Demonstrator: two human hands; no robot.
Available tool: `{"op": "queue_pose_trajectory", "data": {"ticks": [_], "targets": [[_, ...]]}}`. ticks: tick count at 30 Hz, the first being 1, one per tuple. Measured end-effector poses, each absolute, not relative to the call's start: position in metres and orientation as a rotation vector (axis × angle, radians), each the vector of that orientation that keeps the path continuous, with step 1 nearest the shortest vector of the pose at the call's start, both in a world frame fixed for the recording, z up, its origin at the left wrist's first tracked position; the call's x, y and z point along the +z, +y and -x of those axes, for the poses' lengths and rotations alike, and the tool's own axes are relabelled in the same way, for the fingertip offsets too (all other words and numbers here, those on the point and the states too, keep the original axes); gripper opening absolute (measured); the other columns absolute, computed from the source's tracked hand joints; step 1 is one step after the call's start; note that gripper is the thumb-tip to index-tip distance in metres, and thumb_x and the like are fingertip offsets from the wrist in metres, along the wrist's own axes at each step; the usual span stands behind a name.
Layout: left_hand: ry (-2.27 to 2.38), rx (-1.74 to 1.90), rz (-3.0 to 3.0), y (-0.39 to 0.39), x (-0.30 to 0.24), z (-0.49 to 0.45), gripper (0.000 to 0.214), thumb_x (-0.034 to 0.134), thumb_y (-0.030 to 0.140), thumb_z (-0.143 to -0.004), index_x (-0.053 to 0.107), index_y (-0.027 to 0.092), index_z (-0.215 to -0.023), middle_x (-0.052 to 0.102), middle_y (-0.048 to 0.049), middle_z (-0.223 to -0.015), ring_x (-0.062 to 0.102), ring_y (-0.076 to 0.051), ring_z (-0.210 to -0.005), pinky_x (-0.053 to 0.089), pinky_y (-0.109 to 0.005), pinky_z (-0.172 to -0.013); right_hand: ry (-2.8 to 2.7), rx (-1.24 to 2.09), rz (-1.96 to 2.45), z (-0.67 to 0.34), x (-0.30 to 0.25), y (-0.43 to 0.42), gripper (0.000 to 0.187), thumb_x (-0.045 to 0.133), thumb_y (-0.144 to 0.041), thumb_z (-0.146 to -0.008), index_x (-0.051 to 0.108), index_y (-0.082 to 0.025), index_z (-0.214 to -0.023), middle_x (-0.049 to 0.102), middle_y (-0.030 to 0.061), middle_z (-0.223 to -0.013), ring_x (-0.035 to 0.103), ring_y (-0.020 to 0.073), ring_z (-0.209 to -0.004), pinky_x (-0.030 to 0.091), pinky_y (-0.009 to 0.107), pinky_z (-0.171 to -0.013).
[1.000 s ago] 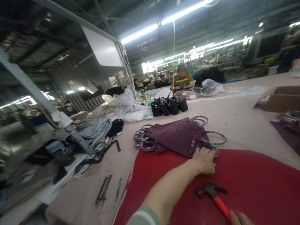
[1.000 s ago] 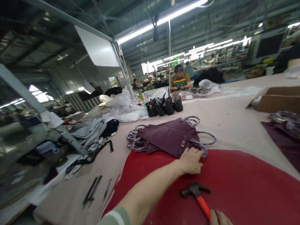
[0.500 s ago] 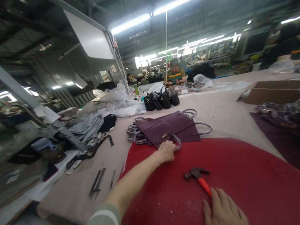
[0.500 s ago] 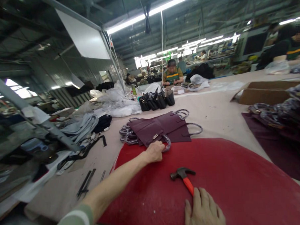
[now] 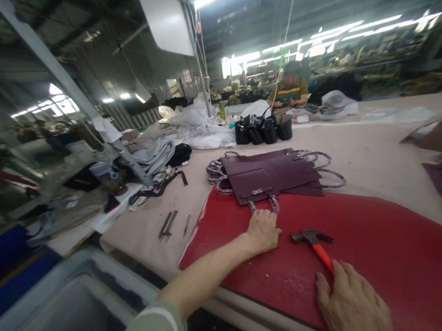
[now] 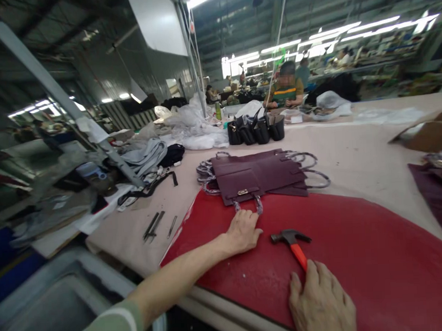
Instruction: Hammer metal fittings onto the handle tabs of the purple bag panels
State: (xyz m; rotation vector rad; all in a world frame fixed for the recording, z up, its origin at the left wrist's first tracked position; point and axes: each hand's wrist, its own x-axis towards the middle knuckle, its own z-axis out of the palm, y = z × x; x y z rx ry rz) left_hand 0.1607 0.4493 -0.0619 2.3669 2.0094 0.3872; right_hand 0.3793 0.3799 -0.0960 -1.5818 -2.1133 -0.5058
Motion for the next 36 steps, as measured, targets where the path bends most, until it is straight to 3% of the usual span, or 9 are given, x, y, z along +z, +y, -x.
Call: {"op": "queue_pose_trajectory", "data": {"ticks": [5, 10, 15, 18, 21, 25, 30, 36], "targets": [[1.951, 0.595, -2.396, 0.351, -0.084, -0.139, 0.008, 0.057, 0.023, -0.092, 0.058, 0.015, -0.093, 0.06, -0.01, -0.095, 0.054, -0.026, -0.094, 0.048, -0.041, -0.088, -2.158, -0.441, 1.638, -0.373, -0.085, 0.376, 0.05, 0.034, -0.041, -0.101, 0.052, -0.004, -0.129, 0.062, 0.0228, -0.121, 0.061, 0.0394, -0.099, 0.049, 0.047, -0.077], [1.759, 0.805, -2.521, 0.29, -0.102, -0.146, 0.009, 0.054, 0.022, -0.091, 0.055, 0.016, -0.086, 0.056, -0.0089, -0.085, 0.052, -0.025, -0.086, 0.049, -0.04, -0.08, -2.209, -0.354, 1.659, -0.373, -0.082, 0.379, 0.059, 0.029, -0.045, -0.1, 0.055, -0.001, -0.128, 0.062, 0.0267, -0.117, 0.06, 0.0446, -0.099, 0.049, 0.052, -0.077], [1.657, 1.132, -2.46, 0.279, -0.109, -0.148, 0.008, 0.049, 0.014, -0.09, 0.052, 0.017, -0.083, 0.055, -0.008, -0.083, 0.052, -0.024, -0.084, 0.049, -0.039, -0.077, -2.322, -0.386, 1.611, -0.375, -0.074, 0.395, 0.054, 0.031, -0.045, -0.1, 0.061, -0.006, -0.119, 0.063, 0.0245, -0.115, 0.062, 0.0395, -0.09, 0.05, 0.05, -0.073], [1.62, 1.203, -2.393, 0.278, -0.11, -0.148, 0.01, 0.046, 0.01, -0.09, 0.052, 0.017, -0.085, 0.056, -0.0081, -0.084, 0.053, -0.024, -0.084, 0.05, -0.039, -0.075, -2.368, -0.439, 1.479, -0.358, -0.064, 0.413, 0.043, 0.035, -0.038, -0.1, 0.06, -0.011, -0.124, 0.058, 0.0197, -0.132, 0.059, 0.0371, -0.111, 0.049, 0.05, -0.087], [1.601, 1.216, -2.337, 0.277, -0.111, -0.148, 0.007, 0.05, 0.011, -0.088, 0.054, 0.015, -0.092, 0.058, -0.0102, -0.093, 0.053, -0.026, -0.094, 0.051, -0.046, -0.088, -2.481, -0.408, 1.328, -0.33, -0.061, 0.442, 0.039, 0.042, -0.032, -0.099, 0.06, -0.013, -0.128, 0.056, 0.0164, -0.139, 0.051, 0.035, -0.127, 0.042, 0.052, -0.102], [1.571, 1.299, -2.284, 0.274, -0.112, -0.143, 0.005, 0.053, 0.014, -0.086, 0.054, 0.016, -0.09, 0.059, -0.0112, -0.095, 0.054, -0.027, -0.097, 0.052, -0.047, -0.089, -2.629, -0.295, 1.253, -0.3, -0.069, 0.478, 0.04, 0.041, -0.023, -0.099, 0.058, -0.014, -0.134, 0.056, 0.0145, -0.141, 0.052, 0.0325, -0.127, 0.044, 0.051, -0.1], [1.556, 1.15, -2.436, 0.268, -0.12, -0.133, 0.01, 0.058, 0.023, -0.085, 0.053, 0.016, -0.079, 0.059, -0.0097, -0.084, 0.057, -0.025, -0.085, 0.051, -0.04, -0.075, -2.565, -0.283, 1.223, -0.292, -0.082, 0.495, 0.044, 0.032, -0.027, -0.103, 0.058, -0.012, -0.135, 0.056, 0.0168, -0.141, 0.054, 0.0339, -0.123, 0.049, 0.049, -0.091], [1.451, 0.803, -2.595, 0.262, -0.124, -0.126, 0.02, 0.062, 0.03, -0.088, 0.058, 0.015, -0.076, 0.062, -0.0098, -0.083, 0.06, -0.022, -0.083, 0.049, -0.037, -0.076, -2.545, -0.229, 1.302, -0.296, -0.09, 0.511, 0.059, 0.021, -0.036, -0.097, 0.056, -0.007, -0.134, 0.054, 0.0239, -0.138, 0.056, 0.0418, -0.118, 0.05, 0.053, -0.082]]}}
